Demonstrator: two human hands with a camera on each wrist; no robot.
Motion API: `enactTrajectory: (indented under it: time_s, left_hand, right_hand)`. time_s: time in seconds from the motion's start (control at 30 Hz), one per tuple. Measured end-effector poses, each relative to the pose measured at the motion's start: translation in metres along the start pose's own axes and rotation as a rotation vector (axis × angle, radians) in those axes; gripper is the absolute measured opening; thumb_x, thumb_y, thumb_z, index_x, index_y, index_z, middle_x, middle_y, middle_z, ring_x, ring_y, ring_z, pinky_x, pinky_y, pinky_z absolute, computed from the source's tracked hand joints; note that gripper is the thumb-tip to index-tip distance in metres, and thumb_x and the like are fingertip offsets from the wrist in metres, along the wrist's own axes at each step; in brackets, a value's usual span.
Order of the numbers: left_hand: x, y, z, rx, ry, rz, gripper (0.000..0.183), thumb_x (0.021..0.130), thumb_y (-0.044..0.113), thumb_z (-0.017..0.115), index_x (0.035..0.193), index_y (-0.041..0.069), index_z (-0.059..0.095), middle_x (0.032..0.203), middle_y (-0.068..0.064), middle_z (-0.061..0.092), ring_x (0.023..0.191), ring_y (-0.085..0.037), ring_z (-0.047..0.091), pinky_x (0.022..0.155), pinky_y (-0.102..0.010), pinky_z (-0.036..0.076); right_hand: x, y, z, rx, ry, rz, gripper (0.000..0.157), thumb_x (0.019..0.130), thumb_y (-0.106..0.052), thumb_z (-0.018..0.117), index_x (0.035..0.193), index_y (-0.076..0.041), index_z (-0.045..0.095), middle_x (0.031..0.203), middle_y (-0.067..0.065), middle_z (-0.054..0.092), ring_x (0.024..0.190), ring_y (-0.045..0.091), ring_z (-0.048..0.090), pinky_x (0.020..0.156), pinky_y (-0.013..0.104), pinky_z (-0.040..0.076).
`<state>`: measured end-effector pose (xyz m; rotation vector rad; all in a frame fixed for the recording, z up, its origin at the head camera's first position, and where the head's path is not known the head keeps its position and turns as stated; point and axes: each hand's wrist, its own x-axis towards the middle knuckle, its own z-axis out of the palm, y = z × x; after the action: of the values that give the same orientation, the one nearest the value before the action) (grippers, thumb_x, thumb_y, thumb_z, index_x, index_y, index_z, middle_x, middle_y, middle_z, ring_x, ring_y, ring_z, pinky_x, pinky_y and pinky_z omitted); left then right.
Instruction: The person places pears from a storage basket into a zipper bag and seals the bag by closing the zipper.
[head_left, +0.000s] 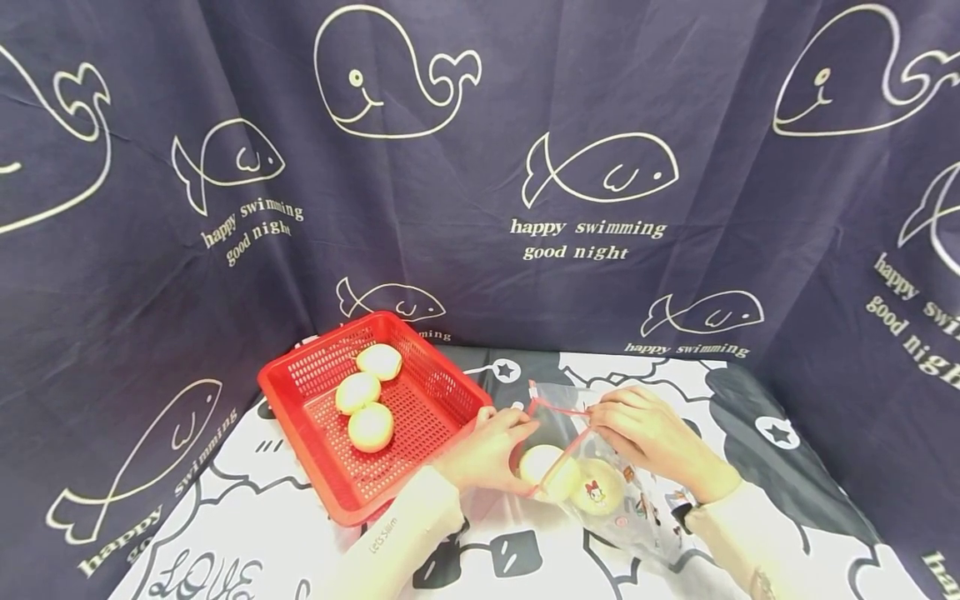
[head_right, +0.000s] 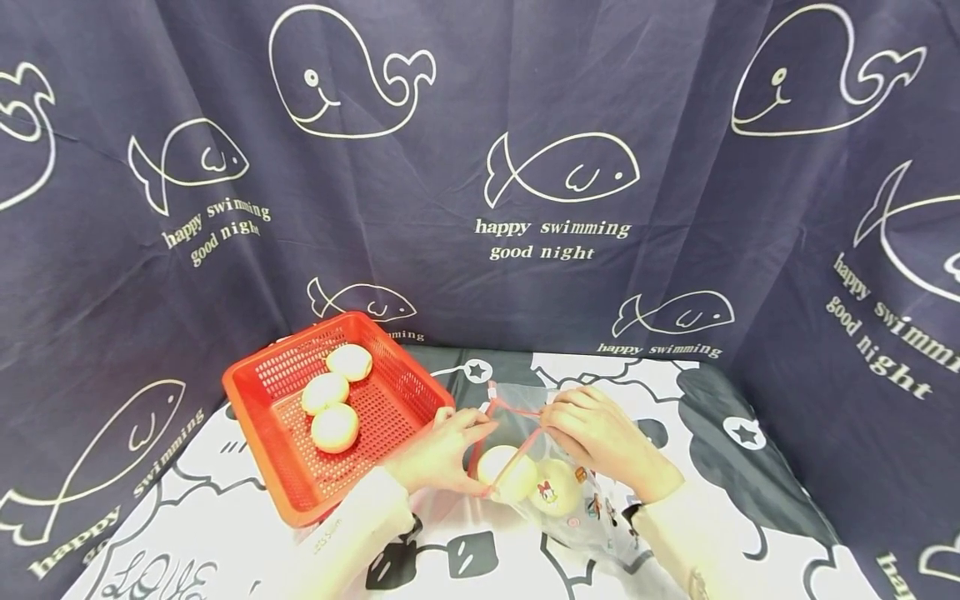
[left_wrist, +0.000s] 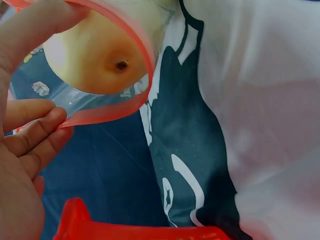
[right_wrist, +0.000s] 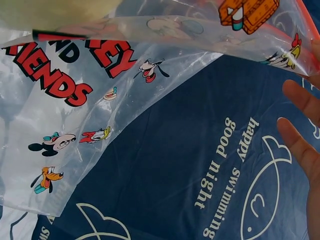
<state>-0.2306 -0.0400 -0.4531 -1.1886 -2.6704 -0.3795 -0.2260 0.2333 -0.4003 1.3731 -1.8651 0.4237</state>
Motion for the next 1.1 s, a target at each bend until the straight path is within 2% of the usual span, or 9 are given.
enactTrajectory:
  time_s: [0.1, 0.2, 0.4, 0.6, 0.73, 0.9, 1.0, 1.1]
  left_hand:
    - [-0.001, -0.001, 0.001, 0.05, 0.011, 0.025, 0.088, 0.066, 0.06, 0.082, 0.138, 0.014, 0.06, 0.126, 0.002, 0.056, 0.111, -0.013, 0.053, 0.089, -0.026, 0.038]
    - [-0.002, -0.002, 0.002, 0.08, 0.035, 0.068, 0.081, 0.069, 0.054, 0.08, 0.135, 0.013, 0.062, 0.124, 0.001, 0.057, 0.108, -0.012, 0.054, 0.087, -0.027, 0.038]
    - [0.0, -0.004, 0.009, 0.077, 0.082, 0.132, 0.059, 0.077, 0.028, 0.078, 0.13, 0.007, 0.064, 0.119, -0.003, 0.06, 0.11, -0.015, 0.054, 0.086, -0.033, 0.035]
    - [0.002, -0.005, 0.016, 0.154, 0.176, 0.16, 0.04, 0.082, 0.008, 0.073, 0.122, 0.011, 0.068, 0.111, -0.001, 0.062, 0.104, -0.015, 0.057, 0.082, -0.033, 0.036]
    - [0.004, -0.006, 0.02, 0.192, 0.243, 0.178, 0.032, 0.085, 0.006, 0.073, 0.116, 0.012, 0.071, 0.105, 0.001, 0.063, 0.098, -0.015, 0.059, 0.08, -0.031, 0.037]
    - [0.006, -0.007, 0.025, 0.243, 0.271, 0.192, 0.03, 0.085, 0.006, 0.072, 0.114, 0.012, 0.071, 0.104, 0.001, 0.062, 0.098, -0.014, 0.059, 0.079, -0.031, 0.037]
    - [0.007, -0.008, 0.026, 0.243, 0.277, 0.193, 0.03, 0.086, 0.006, 0.071, 0.114, 0.013, 0.07, 0.103, 0.001, 0.061, 0.098, -0.014, 0.058, 0.078, -0.031, 0.037]
    - [0.008, -0.009, 0.028, 0.196, 0.288, 0.188, 0.028, 0.087, 0.005, 0.07, 0.113, 0.011, 0.07, 0.102, 0.0, 0.058, 0.094, -0.014, 0.057, 0.078, -0.032, 0.036]
  right_hand:
    - [0.001, 0.001, 0.0, -0.003, 0.001, -0.009, 0.029, 0.105, -0.025, 0.048, 0.096, -0.01, 0.07, 0.094, 0.0, 0.07, 0.087, 0.022, 0.064, 0.082, 0.035, 0.045]
    - [0.002, 0.001, 0.0, 0.001, 0.004, -0.013, 0.029, 0.105, -0.025, 0.048, 0.095, -0.01, 0.07, 0.094, 0.0, 0.07, 0.087, 0.023, 0.064, 0.082, 0.035, 0.045]
    - [0.003, 0.001, -0.001, 0.0, -0.004, -0.014, 0.029, 0.105, -0.025, 0.048, 0.095, -0.01, 0.07, 0.093, -0.001, 0.069, 0.086, 0.022, 0.063, 0.081, 0.035, 0.044]
    - [0.003, 0.001, 0.0, 0.001, 0.001, -0.016, 0.029, 0.105, -0.025, 0.048, 0.094, -0.009, 0.07, 0.093, 0.0, 0.069, 0.086, 0.023, 0.063, 0.081, 0.035, 0.044]
    - [0.002, 0.001, 0.001, 0.002, 0.004, -0.014, 0.029, 0.105, -0.025, 0.048, 0.094, -0.009, 0.07, 0.093, 0.0, 0.07, 0.086, 0.023, 0.063, 0.081, 0.035, 0.044]
    - [0.001, 0.001, 0.001, -0.003, 0.004, -0.004, 0.029, 0.105, -0.026, 0.048, 0.094, -0.01, 0.07, 0.093, -0.001, 0.07, 0.086, 0.022, 0.063, 0.081, 0.035, 0.044]
    - [0.001, 0.001, 0.001, -0.008, 0.002, 0.001, 0.029, 0.105, -0.026, 0.048, 0.094, -0.011, 0.069, 0.093, -0.001, 0.07, 0.086, 0.022, 0.063, 0.081, 0.035, 0.044]
    - [0.001, 0.001, 0.001, -0.007, -0.001, 0.0, 0.029, 0.105, -0.026, 0.048, 0.094, -0.011, 0.069, 0.092, -0.001, 0.07, 0.086, 0.023, 0.063, 0.081, 0.035, 0.044]
